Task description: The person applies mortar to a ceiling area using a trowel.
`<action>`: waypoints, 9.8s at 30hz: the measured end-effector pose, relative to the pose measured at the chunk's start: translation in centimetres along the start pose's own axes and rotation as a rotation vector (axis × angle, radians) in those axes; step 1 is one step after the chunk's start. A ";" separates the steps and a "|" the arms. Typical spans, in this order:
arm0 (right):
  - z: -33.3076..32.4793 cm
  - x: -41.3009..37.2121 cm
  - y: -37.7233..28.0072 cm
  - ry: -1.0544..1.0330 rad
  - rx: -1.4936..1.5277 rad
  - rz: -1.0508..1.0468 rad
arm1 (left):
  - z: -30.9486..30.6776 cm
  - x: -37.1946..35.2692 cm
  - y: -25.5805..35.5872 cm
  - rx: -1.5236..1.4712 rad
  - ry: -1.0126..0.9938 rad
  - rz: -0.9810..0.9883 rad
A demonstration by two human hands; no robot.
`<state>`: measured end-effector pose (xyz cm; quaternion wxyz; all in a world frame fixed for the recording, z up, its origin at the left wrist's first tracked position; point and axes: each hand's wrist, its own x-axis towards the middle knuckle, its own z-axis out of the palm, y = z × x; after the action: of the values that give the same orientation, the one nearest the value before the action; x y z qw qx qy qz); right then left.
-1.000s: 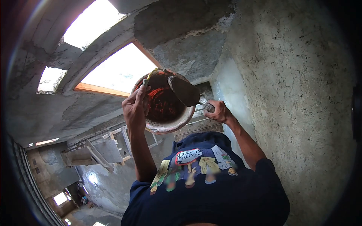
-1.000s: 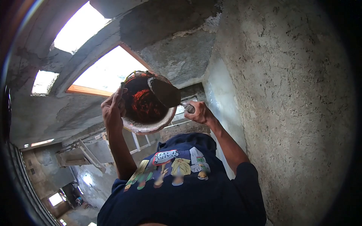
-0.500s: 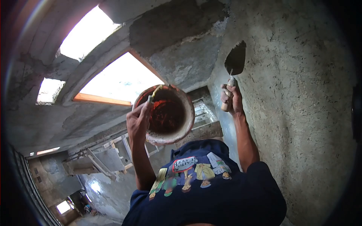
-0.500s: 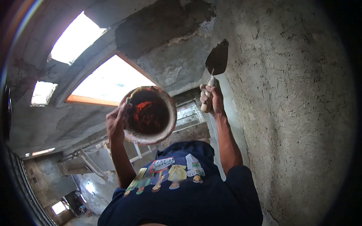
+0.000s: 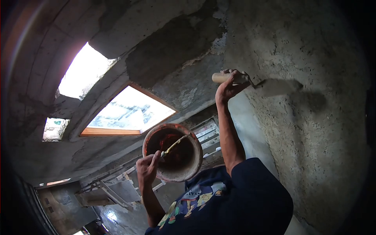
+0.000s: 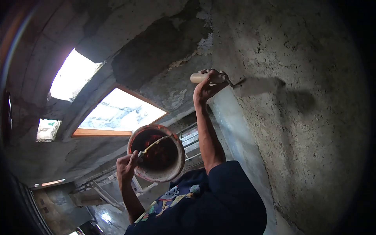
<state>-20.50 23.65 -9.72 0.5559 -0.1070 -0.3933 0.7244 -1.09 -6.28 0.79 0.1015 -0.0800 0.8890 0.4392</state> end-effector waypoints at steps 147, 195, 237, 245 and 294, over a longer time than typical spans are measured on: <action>8.1 -8.0 21.2 -0.163 -0.317 0.365 | 3.6 1.7 -2.5 -0.244 -0.106 -0.500; 6.0 -4.5 19.1 -0.339 -0.115 0.884 | 4.5 1.8 -2.9 -0.241 -0.137 -0.495; 8.9 -5.0 21.0 -0.129 -0.009 0.884 | 4.2 0.8 -3.6 -0.264 -0.112 -0.520; 11.2 -8.6 22.6 -0.293 0.042 0.903 | 4.5 1.3 -3.7 -0.213 -0.104 -0.497; 9.8 -10.6 26.5 -0.390 -0.102 0.706 | 4.9 0.9 -3.8 -0.252 -0.128 -0.474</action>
<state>-41.64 7.86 -24.43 0.1819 -0.1235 -0.4658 0.8571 -0.57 -4.72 -5.26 0.2466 -0.2700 0.7756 0.5146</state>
